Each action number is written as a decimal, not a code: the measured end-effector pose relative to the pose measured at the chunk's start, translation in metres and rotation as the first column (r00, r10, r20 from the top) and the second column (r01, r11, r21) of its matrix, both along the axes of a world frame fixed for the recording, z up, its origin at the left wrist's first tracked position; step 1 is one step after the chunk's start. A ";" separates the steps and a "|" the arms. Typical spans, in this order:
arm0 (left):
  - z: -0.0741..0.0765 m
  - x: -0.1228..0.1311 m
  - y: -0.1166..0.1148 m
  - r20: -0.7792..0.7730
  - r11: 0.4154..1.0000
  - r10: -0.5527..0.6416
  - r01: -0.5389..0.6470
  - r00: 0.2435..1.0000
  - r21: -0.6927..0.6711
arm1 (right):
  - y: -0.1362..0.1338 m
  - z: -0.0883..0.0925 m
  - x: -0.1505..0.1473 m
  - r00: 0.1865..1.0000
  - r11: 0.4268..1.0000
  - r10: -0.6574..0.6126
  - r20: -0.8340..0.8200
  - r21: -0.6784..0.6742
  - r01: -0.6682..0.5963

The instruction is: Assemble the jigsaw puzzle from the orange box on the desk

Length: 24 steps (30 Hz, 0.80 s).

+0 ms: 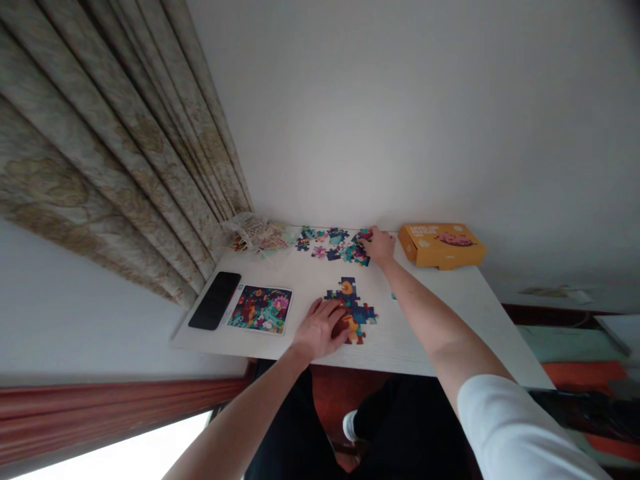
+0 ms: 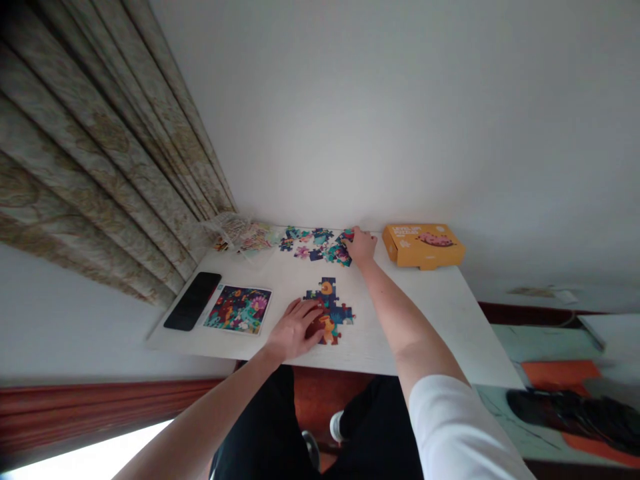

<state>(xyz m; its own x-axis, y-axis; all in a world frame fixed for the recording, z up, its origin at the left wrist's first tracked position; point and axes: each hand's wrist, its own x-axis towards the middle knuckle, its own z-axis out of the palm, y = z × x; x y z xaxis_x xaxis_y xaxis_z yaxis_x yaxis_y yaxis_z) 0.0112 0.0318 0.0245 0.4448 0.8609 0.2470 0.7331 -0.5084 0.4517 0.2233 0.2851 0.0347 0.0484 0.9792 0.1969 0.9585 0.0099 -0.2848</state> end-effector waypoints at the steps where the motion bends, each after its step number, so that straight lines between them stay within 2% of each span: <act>1: -0.001 0.000 0.000 -0.003 1.000 0.000 0.000 1.000 0.004 | -0.005 0.000 0.003 1.000 1.000 0.001 -0.006 -0.007 -0.001; 5: -0.003 0.000 0.000 -0.009 1.000 -0.004 0.004 1.000 0.006 | -0.023 0.002 0.013 0.996 0.999 -0.039 -0.078 -0.037 0.037; 8: -0.002 -0.001 0.000 -0.013 1.000 0.001 -0.001 1.000 0.009 | -0.040 0.006 0.017 0.993 0.999 -0.030 -0.114 0.035 0.034; 11: -0.003 -0.004 0.000 0.020 0.999 0.002 -0.003 1.000 0.033 | -0.067 0.008 0.017 0.985 0.985 0.069 -0.160 0.170 -0.042; 14: -0.006 -0.005 0.004 0.191 0.994 0.080 -0.092 0.978 0.051 | -0.109 0.007 0.012 0.957 0.942 0.206 -0.206 0.305 -0.137; 16: -0.007 -0.001 0.009 0.388 0.973 0.217 -0.230 0.896 -0.013 | -0.141 0.003 0.006 0.940 0.909 0.270 -0.209 0.377 -0.177; 18: -0.005 0.008 0.017 0.569 0.933 0.357 -0.308 0.740 -0.185 | -0.173 -0.001 -0.001 0.931 0.893 0.303 -0.203 0.401 -0.203; 19: -0.003 0.014 0.021 0.634 0.913 0.409 -0.288 0.656 -0.290 | -0.187 -0.002 -0.005 0.930 0.891 0.306 -0.206 0.405 -0.204; 21: 0.004 0.027 0.028 0.715 0.876 0.466 -0.156 0.521 -0.457 | -0.210 -0.005 -0.012 0.926 0.890 0.311 -0.215 0.407 -0.204; 22: 0.008 0.033 0.030 0.737 0.861 0.476 -0.083 0.480 -0.502 | -0.219 -0.005 -0.015 0.922 0.889 0.320 -0.220 0.406 -0.212; 24: 0.015 0.039 0.033 0.750 0.841 0.485 -0.006 0.449 -0.541 | -0.231 -0.006 -0.019 0.907 0.886 0.351 -0.233 0.395 -0.242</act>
